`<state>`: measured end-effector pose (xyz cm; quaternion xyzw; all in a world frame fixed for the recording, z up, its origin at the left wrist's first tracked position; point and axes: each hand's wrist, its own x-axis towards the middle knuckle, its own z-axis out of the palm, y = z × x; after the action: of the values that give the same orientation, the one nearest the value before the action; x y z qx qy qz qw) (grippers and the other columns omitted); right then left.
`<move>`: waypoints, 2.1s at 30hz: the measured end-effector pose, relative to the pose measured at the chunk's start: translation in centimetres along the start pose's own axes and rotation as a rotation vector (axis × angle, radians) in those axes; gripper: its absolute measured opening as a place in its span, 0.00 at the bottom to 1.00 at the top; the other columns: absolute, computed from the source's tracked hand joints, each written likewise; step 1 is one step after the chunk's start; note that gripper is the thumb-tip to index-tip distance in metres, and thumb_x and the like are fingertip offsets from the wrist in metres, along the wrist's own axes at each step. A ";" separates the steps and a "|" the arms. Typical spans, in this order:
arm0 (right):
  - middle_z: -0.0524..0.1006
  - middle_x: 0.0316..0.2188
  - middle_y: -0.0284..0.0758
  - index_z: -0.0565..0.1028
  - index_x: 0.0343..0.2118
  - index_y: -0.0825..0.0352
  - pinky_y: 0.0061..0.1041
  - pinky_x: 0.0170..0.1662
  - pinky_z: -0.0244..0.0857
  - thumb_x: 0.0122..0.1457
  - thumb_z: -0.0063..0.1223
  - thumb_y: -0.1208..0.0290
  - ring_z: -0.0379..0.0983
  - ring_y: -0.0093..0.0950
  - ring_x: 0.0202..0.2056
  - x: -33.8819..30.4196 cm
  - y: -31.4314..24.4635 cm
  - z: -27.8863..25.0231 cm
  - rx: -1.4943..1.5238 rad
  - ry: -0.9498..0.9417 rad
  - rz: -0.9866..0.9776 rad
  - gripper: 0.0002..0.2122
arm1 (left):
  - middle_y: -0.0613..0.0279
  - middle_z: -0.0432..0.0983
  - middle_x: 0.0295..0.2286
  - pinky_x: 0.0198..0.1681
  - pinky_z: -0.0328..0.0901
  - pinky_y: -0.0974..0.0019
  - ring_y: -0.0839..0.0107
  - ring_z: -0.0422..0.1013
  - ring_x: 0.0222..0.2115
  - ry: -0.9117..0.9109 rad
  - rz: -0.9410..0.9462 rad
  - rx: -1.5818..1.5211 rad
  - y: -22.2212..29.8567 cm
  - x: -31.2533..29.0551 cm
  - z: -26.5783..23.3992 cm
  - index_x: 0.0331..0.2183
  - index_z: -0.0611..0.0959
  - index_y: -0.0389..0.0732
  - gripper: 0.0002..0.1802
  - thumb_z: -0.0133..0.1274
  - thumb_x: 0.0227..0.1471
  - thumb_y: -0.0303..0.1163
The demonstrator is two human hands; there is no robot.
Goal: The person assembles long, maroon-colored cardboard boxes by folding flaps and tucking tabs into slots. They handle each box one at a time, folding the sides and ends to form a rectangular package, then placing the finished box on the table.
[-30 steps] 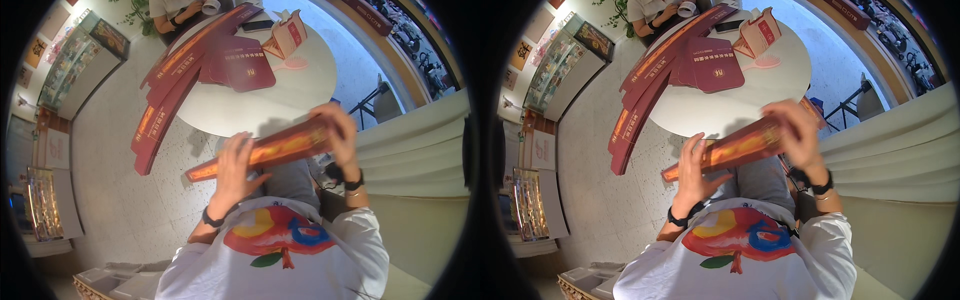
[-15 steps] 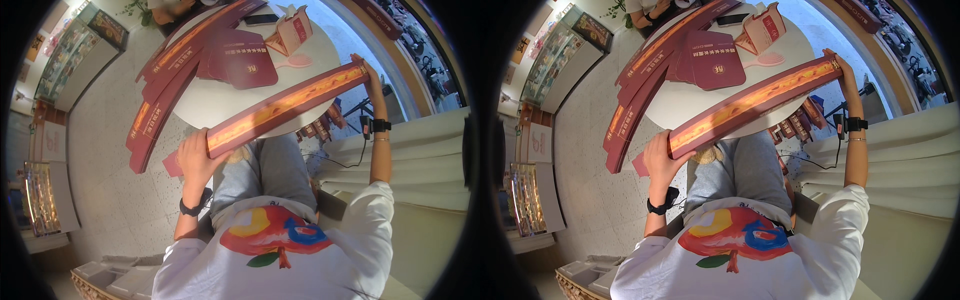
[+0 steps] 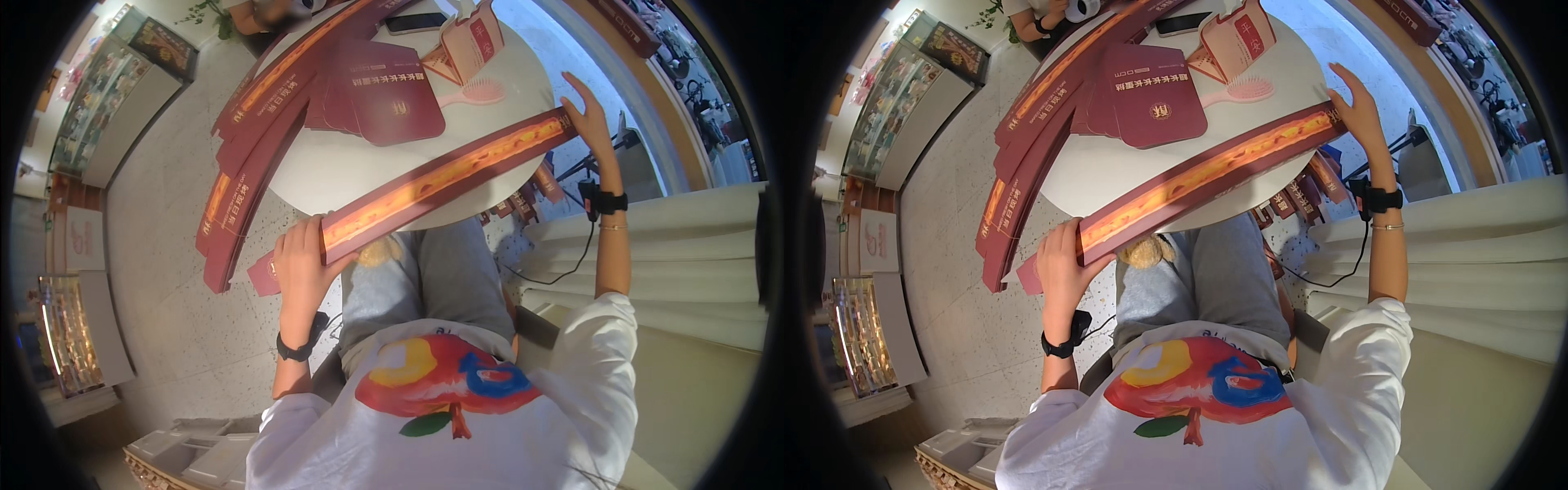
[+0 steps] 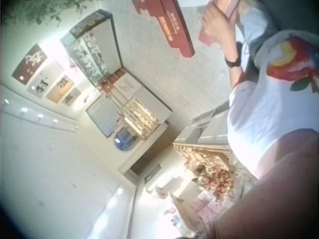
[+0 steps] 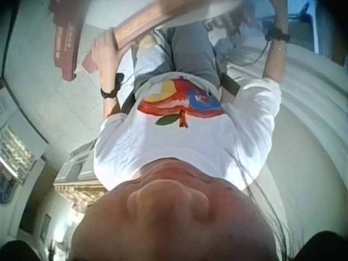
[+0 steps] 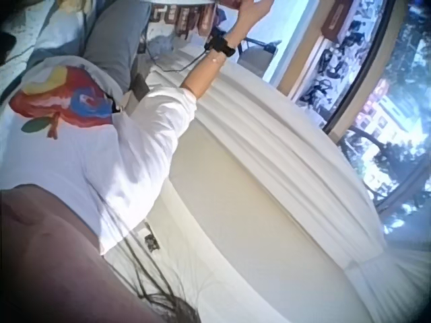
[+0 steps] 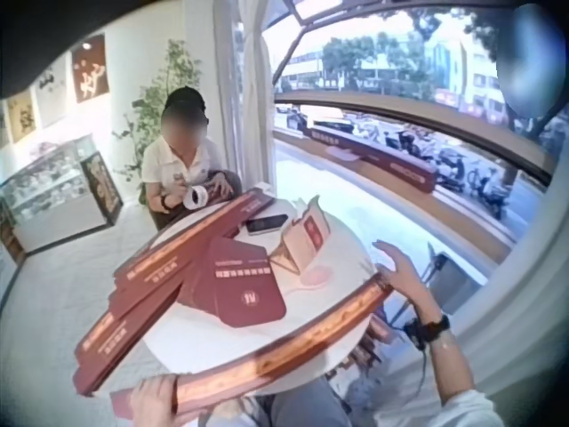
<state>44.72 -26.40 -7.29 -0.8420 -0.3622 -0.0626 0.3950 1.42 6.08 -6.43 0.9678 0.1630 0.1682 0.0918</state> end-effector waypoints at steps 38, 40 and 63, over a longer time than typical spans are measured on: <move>0.67 0.57 0.43 0.64 0.60 0.65 0.32 0.59 0.57 0.60 0.49 0.75 0.64 0.37 0.57 -5.3 -25.4 3.9 0.004 0.490 -0.419 0.23 | 0.56 0.76 0.43 0.40 0.75 0.67 0.72 0.75 0.41 0.051 -0.232 -1.624 6.5 1.1 0.0 0.52 0.72 0.32 0.19 0.44 0.63 0.33; 0.62 0.61 0.45 0.60 0.62 0.67 0.35 0.60 0.56 0.59 0.54 0.72 0.61 0.38 0.59 -8.9 -25.6 5.8 0.321 0.564 -0.250 0.28 | 0.54 0.74 0.45 0.40 0.76 0.65 0.70 0.76 0.41 0.182 -0.258 -1.756 7.0 -0.4 0.4 0.54 0.69 0.32 0.20 0.43 0.64 0.33; 0.53 0.64 0.41 0.44 0.66 0.73 0.31 0.59 0.54 0.60 0.50 0.44 0.55 0.30 0.61 -20.4 -27.5 10.4 1.082 -0.431 0.158 0.45 | 0.35 0.27 0.64 0.66 0.37 0.49 0.41 0.30 0.66 -0.066 0.261 -1.138 9.4 -2.3 2.2 0.65 0.40 0.34 0.81 0.73 0.21 0.55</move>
<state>9.77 -18.71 -5.30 -0.5387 -0.3508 0.3333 0.6897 2.85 -3.76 -6.95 0.7830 -0.0764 0.2090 0.5808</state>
